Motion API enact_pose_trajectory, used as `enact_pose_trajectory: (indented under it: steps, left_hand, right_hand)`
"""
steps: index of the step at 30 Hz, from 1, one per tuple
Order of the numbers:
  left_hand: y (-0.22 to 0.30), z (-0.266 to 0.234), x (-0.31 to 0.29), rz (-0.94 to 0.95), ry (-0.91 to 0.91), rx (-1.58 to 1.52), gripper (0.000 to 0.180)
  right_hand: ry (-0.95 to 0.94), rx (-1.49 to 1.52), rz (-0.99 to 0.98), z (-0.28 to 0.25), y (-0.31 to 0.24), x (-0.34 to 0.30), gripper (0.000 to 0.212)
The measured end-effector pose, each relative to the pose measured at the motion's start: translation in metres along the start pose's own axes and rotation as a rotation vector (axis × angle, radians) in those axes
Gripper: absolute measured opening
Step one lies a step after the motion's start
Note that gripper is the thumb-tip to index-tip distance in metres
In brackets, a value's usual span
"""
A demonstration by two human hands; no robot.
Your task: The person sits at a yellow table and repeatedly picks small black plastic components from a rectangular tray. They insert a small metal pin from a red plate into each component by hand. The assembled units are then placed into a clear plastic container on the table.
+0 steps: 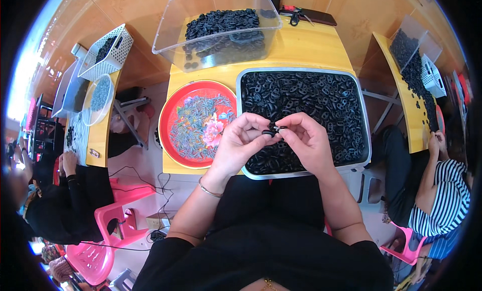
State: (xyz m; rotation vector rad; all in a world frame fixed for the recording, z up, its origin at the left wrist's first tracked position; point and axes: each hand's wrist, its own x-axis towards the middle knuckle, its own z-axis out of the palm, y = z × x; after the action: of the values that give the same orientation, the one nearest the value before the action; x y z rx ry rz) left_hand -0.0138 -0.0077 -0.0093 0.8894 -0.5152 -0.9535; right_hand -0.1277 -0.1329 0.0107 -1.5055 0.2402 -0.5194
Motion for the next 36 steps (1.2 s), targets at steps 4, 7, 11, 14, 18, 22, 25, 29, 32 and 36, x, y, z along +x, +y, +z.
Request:
enact_pose_trajectory:
  steps: [4, 7, 11, 14, 18, 22, 25, 29, 32, 36]
  left_hand:
    - [-0.004, -0.007, 0.0, -0.03, -0.04, -0.051, 0.014]
    - [-0.003, -0.009, -0.001, -0.028, -0.025, -0.015, 0.014]
    - [0.001, -0.004, 0.0, -0.026, -0.001, -0.029, 0.018]
    - [0.003, -0.002, -0.001, -0.044, 0.006, -0.033, 0.02]
    - [0.0, -0.005, 0.0, -0.008, 0.015, -0.021, 0.019]
    - [0.002, -0.007, -0.001, 0.003, 0.011, 0.054, 0.02]
    - [0.003, -0.01, -0.002, -0.084, 0.022, 0.041, 0.019]
    - [-0.004, -0.007, 0.001, 0.083, -0.037, 0.068, 0.016]
    - [-0.002, -0.008, 0.002, 0.061, -0.022, 0.069, 0.014]
    - [-0.005, -0.009, 0.001, 0.075, -0.032, 0.065, 0.016]
  right_hand:
    - [0.007, -0.047, 0.024, 0.0, 0.001, -0.001, 0.015]
    - [0.017, -0.072, 0.017, -0.001, 0.002, 0.0, 0.016]
    - [0.012, -0.101, 0.014, -0.002, 0.003, 0.0, 0.015]
    - [0.008, -0.102, 0.022, -0.001, 0.003, 0.0, 0.015]
    - [0.018, -0.078, 0.019, 0.0, 0.003, 0.0, 0.014]
    - [0.006, -0.054, 0.049, 0.0, 0.0, 0.0, 0.015]
    - [0.026, -0.012, 0.027, 0.0, 0.001, 0.0, 0.015]
    - [0.042, -0.004, -0.022, 0.003, 0.002, 0.0, 0.015]
    - [0.032, -0.003, -0.032, 0.003, 0.002, -0.001, 0.015]
    - [0.035, -0.017, -0.026, 0.001, 0.002, -0.001, 0.014]
